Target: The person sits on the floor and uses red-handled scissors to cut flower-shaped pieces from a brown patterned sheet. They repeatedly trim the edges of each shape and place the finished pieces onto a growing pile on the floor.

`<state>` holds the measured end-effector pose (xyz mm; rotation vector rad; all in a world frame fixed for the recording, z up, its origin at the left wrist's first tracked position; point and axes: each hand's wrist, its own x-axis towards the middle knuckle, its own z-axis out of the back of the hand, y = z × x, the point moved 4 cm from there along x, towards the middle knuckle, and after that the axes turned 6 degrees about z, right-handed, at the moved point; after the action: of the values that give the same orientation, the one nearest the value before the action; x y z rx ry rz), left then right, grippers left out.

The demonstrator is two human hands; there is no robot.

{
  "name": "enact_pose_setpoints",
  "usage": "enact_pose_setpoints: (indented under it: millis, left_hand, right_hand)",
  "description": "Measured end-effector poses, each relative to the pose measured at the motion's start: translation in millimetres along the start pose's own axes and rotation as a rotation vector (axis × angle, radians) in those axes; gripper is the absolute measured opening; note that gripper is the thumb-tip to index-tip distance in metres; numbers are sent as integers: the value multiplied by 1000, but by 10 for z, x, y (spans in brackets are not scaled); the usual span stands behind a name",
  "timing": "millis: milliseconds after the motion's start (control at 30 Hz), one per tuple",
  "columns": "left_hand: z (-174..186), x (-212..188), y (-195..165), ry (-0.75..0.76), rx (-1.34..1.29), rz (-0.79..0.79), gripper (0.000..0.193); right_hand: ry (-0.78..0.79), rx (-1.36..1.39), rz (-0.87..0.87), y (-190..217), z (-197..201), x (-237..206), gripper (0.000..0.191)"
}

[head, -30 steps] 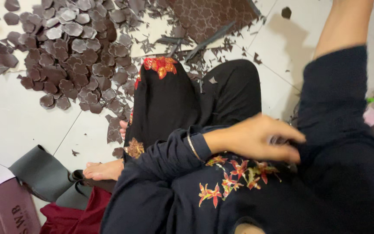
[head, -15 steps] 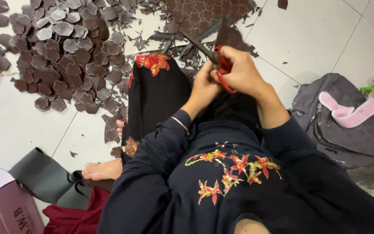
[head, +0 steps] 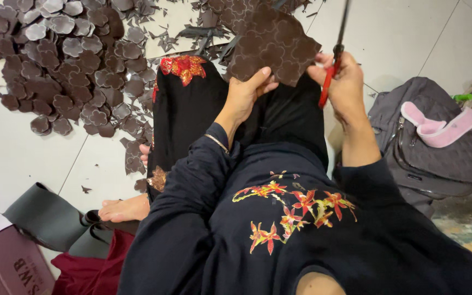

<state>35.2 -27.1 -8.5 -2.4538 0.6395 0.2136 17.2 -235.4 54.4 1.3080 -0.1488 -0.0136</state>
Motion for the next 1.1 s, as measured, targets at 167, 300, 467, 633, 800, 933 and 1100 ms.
enact_pose_setpoints:
  millis: [167, 300, 467, 633, 800, 933, 1100]
  left_hand:
    - [33, -9, 69, 69, 65, 73, 25]
    - [65, 2, 20, 147, 7, -5, 26]
    - [122, 64, -28, 136, -62, -32, 24]
    - [169, 91, -35, 150, -157, -27, 20]
    - [186, 106, -15, 162, -168, -42, 20]
    - [187, 100, 0, 169, -156, -31, 24]
    - [145, 71, 6, 233, -160, -34, 25]
  right_hand:
    - [-13, 208, -64, -231, -32, -99, 29]
    - [-51, 38, -30, -273, 46, -70, 29]
    - [5, -153, -124, -306, 139, -154, 26]
    - [234, -28, -196, -270, 157, -414, 27]
    - [493, 71, -284, -162, 22, -808, 38]
    - [609, 32, -384, -216, -180, -964, 36]
    - [552, -59, -429, -366, -319, -959, 38]
